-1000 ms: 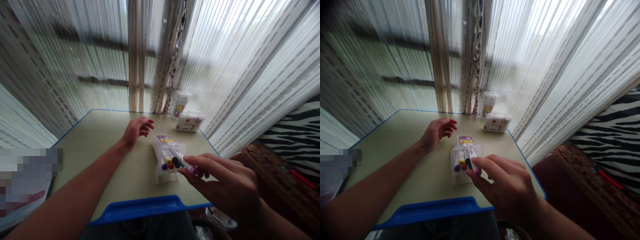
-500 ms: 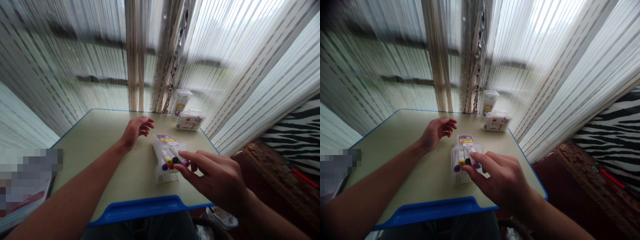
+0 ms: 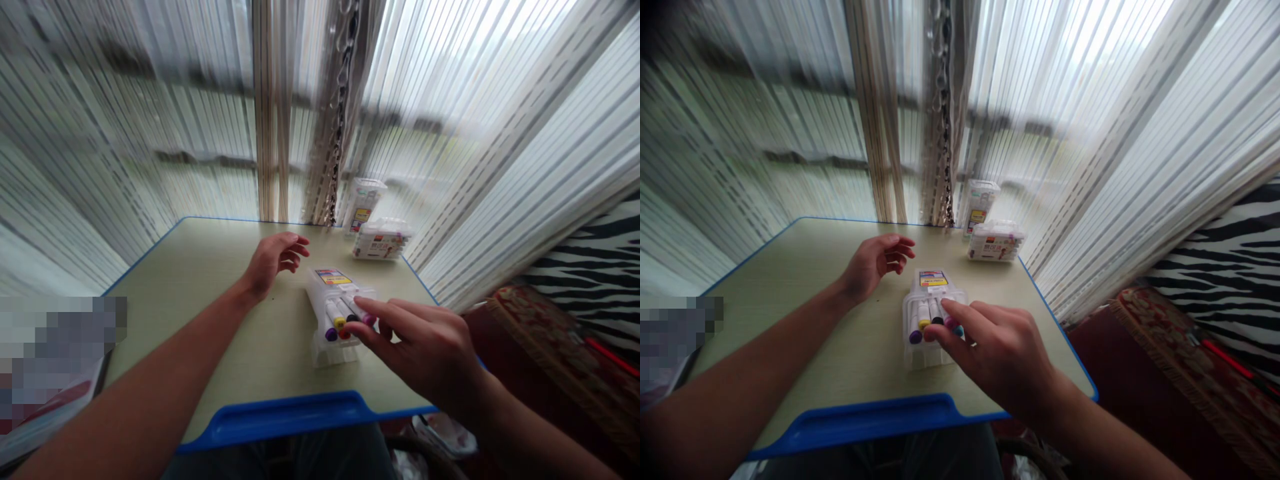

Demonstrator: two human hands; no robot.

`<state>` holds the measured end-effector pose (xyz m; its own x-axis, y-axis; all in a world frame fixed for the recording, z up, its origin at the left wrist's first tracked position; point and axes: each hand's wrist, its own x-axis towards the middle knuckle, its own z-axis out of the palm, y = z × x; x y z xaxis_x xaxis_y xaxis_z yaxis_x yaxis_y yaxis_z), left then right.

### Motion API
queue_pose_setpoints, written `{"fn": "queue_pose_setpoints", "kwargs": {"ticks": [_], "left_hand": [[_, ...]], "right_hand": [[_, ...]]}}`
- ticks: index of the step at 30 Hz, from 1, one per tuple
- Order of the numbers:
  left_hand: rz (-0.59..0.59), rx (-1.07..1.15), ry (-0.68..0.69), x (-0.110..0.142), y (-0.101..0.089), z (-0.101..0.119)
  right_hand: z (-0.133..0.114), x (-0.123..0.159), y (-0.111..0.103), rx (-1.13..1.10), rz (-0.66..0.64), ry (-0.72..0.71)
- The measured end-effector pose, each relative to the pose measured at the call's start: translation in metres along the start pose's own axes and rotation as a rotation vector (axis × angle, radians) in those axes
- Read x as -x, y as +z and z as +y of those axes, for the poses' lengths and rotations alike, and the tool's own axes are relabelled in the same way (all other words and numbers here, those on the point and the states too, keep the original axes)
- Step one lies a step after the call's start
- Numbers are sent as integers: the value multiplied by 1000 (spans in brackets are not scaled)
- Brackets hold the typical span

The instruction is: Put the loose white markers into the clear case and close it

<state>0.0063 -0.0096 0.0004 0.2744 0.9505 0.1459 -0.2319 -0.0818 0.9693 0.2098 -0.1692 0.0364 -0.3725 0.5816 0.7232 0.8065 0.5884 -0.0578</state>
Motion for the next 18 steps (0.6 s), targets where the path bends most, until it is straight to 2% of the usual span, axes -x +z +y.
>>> {"fn": "queue_pose_setpoints", "kwargs": {"ticks": [6,18], "left_hand": [[-5,1,5,0,0,-1],[-7,2,-3,1,0,0]], "right_hand": [[-1,1,-1,11,-3,9],[2,12,-18,-41,-31,62]]}}
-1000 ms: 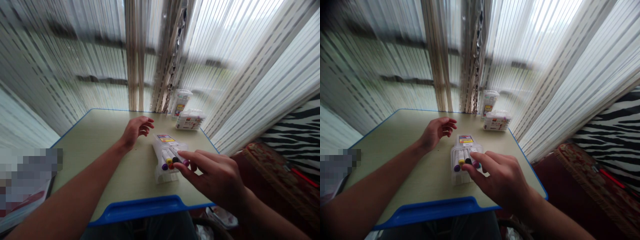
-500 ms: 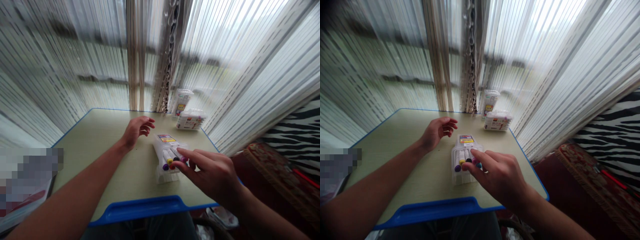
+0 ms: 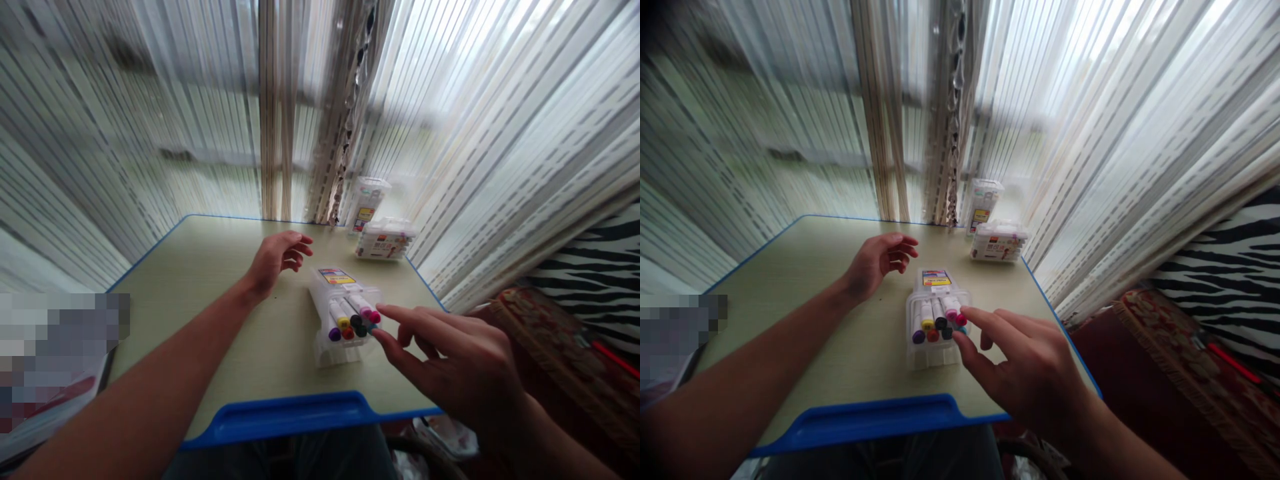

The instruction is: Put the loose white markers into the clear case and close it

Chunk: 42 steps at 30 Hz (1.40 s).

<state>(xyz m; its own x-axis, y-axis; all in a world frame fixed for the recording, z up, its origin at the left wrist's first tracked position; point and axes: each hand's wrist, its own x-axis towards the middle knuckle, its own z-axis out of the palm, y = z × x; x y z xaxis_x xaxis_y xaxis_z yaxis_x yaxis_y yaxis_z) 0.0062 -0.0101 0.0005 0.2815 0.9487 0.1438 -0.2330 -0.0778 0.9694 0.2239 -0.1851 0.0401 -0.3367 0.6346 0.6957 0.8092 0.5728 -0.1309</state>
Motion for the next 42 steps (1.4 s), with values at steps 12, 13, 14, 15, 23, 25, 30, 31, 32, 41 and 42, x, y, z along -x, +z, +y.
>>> {"fn": "queue_pose_setpoints", "kwargs": {"ticks": [12,13,14,15,23,25,30,31,32,41,42], "left_hand": [[2,2,1,0,0,1],[1,2,2,0,0,1],[0,1,3,0,0,1],[-2,0,3,0,0,1],[-9,-5,10,0,-1,0],[-10,-7,9,0,-1,0],[-18,-20,19,0,0,0],[-15,-30,21,0,0,0],[-10,-47,21,0,1,-1],[-11,-313,113,-3,2,-13],[-20,-319,117,-3,1,-14]], "right_hand": [[-3,-3,2,59,35,-22],[-3,-3,2,57,35,-23],[-3,-3,2,54,37,-24],[-3,-3,2,52,37,-25],[-6,-7,5,26,55,-32],[-7,-7,6,21,54,-28],[-5,2,4,30,61,-2],[-3,3,3,41,68,9],[0,3,2,57,77,24],[40,-43,3,-60,115,234],[38,-43,2,-40,97,188]]}}
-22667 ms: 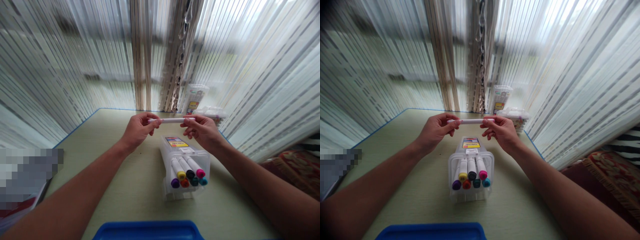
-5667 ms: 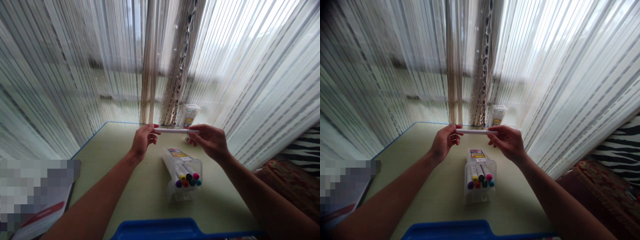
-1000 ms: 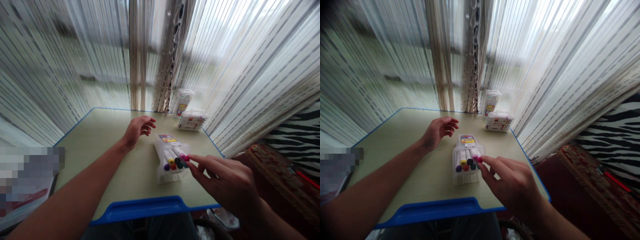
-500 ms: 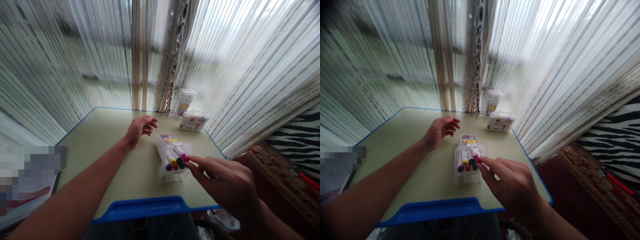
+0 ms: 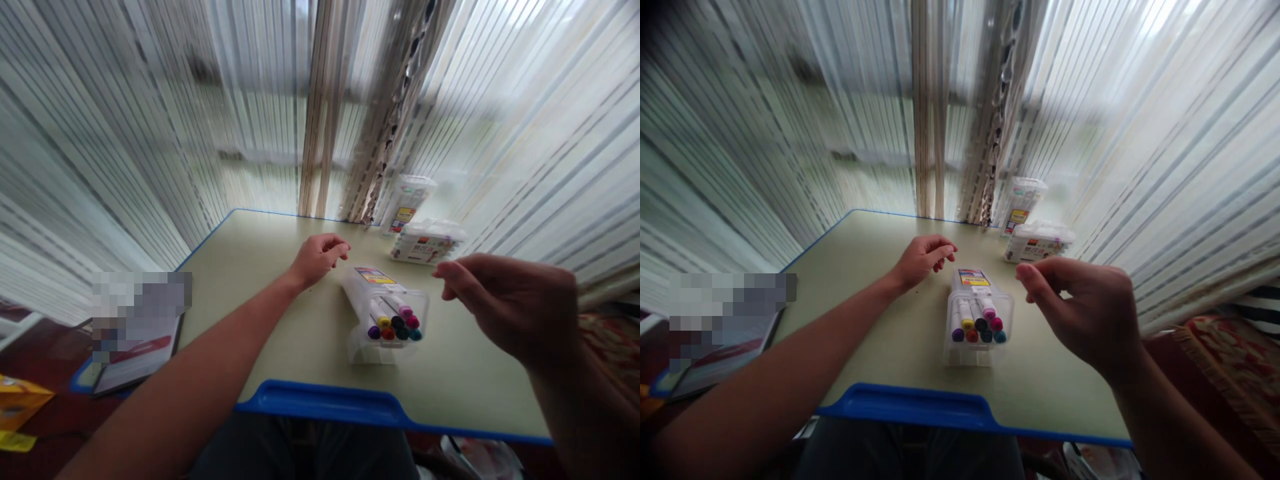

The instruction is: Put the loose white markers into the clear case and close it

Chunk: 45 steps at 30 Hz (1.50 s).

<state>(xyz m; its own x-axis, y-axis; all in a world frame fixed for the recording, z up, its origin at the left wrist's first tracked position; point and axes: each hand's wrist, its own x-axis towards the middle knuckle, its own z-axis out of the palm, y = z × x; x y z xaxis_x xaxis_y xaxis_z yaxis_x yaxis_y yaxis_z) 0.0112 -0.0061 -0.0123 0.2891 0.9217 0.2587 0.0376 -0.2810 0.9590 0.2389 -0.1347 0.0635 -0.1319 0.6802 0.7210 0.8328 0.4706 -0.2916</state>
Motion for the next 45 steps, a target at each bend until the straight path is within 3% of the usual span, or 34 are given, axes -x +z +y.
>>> {"fn": "queue_pose_setpoints", "kwargs": {"ticks": [4,8,11,24,33,39,45], "left_hand": [[3,-32,14,-1,-1,-2],[-6,-57,16,-1,-1,-1],[-15,-84,17,0,-1,-1],[-39,-147,-18,-1,-2,0],[-47,-160,-12,-2,-2,-3],[-51,-181,-18,-2,-2,-2],[-48,-206,-30,-1,-2,-2]], "right_hand": [[-13,26,-4,85,8,-154],[-19,57,-5,96,12,-187],[-20,66,-2,90,33,-206],[-32,62,7,-46,-11,-185],[-30,60,2,-15,26,-121],[-34,52,3,-44,-22,-123],[-26,57,4,-18,16,-24]]}}
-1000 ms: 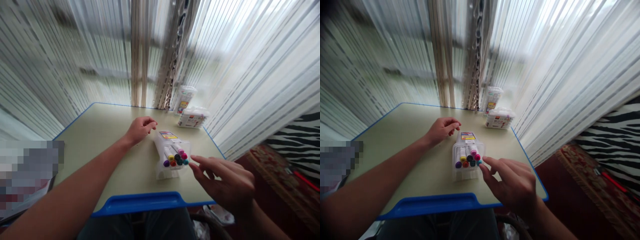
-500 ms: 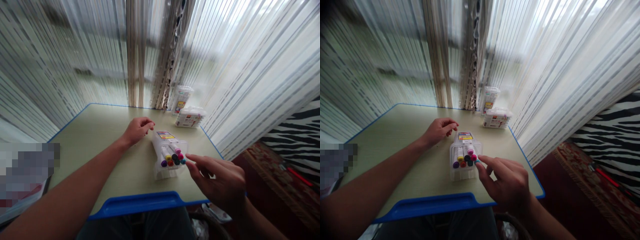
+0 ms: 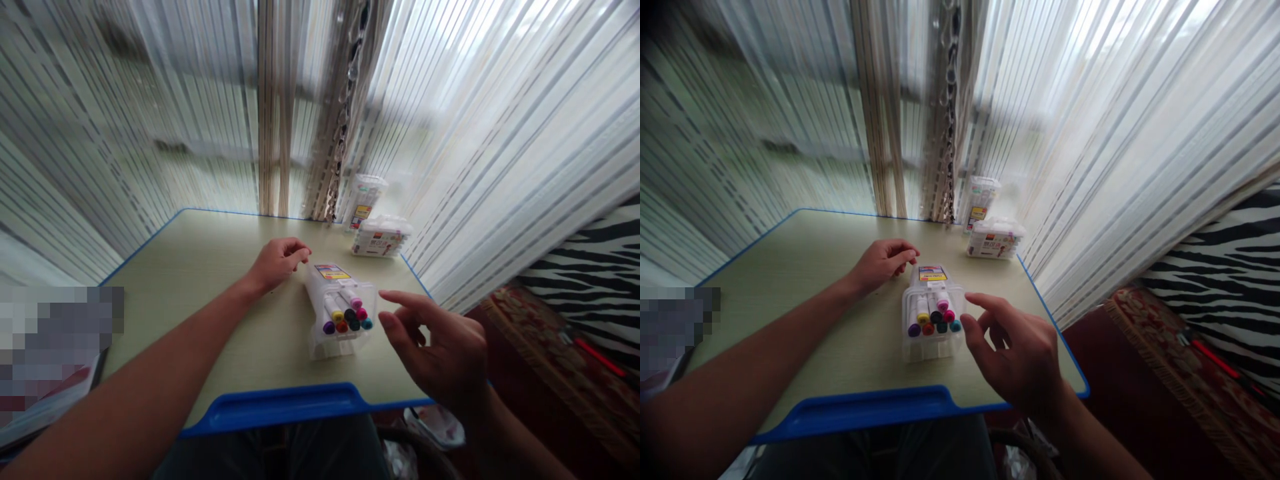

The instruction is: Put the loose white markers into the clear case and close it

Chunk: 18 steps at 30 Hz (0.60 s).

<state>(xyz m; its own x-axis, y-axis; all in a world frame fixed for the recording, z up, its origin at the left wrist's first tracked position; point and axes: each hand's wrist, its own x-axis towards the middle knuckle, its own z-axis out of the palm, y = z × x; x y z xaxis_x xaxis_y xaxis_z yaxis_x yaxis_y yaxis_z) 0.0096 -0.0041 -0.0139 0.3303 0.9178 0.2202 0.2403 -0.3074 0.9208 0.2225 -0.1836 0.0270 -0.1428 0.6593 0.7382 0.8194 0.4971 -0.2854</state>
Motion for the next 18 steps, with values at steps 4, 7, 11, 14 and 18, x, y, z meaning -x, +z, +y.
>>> {"fn": "queue_pose_setpoints", "kwargs": {"ticks": [4,7,11,14,18], "left_hand": [[-7,-23,-4,0,1,0],[-12,-32,-17,1,1,0],[-38,-58,-26,1,1,0],[-67,-96,-11,2,1,-2],[-98,-129,10,1,2,-5]], "right_hand": [[12,14,-1,-52,-24,138],[19,25,-1,-127,-112,234],[20,31,3,-161,-271,304],[18,31,7,-133,-355,274],[16,31,12,-137,-395,284]]}}
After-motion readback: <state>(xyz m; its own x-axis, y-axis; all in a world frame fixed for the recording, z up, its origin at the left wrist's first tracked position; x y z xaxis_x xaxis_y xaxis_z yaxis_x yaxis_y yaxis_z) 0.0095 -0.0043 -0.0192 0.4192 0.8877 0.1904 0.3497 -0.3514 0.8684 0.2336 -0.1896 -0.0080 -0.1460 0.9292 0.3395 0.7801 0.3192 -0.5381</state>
